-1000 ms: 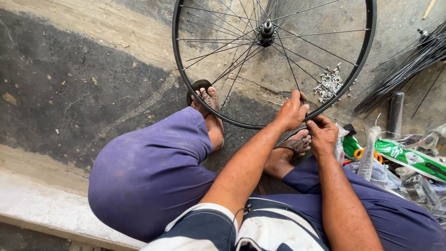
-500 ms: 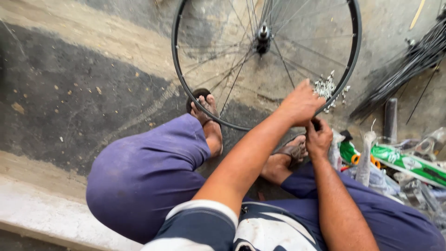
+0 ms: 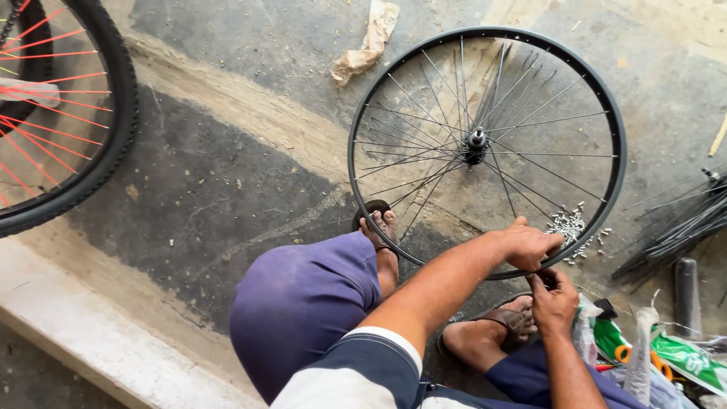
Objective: The person sits on the ground and installs spokes into a bicycle wheel rim, threading them through the hub and securing them with nipples. The person repeatedly picks up spokes and nipples, aligns the spokes, and tightens them by hand.
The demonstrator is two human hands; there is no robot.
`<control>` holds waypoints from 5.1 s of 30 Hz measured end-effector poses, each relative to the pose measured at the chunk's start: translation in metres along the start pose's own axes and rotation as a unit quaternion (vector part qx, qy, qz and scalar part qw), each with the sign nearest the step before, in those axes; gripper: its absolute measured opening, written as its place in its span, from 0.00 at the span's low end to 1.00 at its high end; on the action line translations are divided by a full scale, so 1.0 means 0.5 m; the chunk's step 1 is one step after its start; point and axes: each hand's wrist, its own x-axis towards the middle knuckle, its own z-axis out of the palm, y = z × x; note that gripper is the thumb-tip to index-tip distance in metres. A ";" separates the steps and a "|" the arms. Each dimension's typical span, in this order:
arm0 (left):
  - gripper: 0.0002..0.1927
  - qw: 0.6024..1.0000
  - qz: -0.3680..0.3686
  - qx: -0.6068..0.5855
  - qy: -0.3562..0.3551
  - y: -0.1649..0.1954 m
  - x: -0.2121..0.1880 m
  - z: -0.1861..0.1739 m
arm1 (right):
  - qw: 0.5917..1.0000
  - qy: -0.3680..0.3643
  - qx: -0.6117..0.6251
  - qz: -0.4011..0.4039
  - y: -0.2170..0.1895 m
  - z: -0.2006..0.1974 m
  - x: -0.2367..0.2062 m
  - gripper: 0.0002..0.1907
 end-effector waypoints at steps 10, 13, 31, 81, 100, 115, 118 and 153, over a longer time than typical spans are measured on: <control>0.11 0.999 -0.028 0.017 -0.026 0.007 0.006 0.000 | 0.999 -0.003 -0.019 0.027 -0.011 -0.008 -0.001 0.15; 0.16 0.999 -0.030 0.014 -0.032 0.003 0.008 0.002 | 0.994 -0.017 0.077 0.069 0.009 -0.010 0.004 0.13; 0.17 0.998 -0.033 0.029 -0.042 0.007 0.009 -0.001 | 0.938 -0.052 0.271 0.209 0.021 0.003 0.002 0.13; 0.06 0.768 -0.271 0.097 0.571 -0.172 -0.138 -0.184 | 0.936 -0.098 0.244 0.232 -0.049 0.060 -0.023 0.09; 0.05 0.803 -0.328 0.341 0.362 -0.216 -0.242 -0.186 | 0.941 -0.079 0.242 0.223 -0.055 0.066 -0.019 0.08; 0.16 0.838 -0.395 0.078 0.368 -0.117 -0.175 -0.047 | 0.944 -0.095 0.233 0.214 -0.112 0.059 -0.021 0.07; 0.28 0.784 -0.394 0.168 0.448 -0.109 -0.171 -0.022 | 0.947 -0.094 0.214 0.220 -0.121 0.052 -0.032 0.07; 0.19 0.659 -0.199 -0.522 0.503 -0.044 -0.145 -0.031 | 0.963 -0.078 0.185 0.181 -0.043 0.097 -0.021 0.09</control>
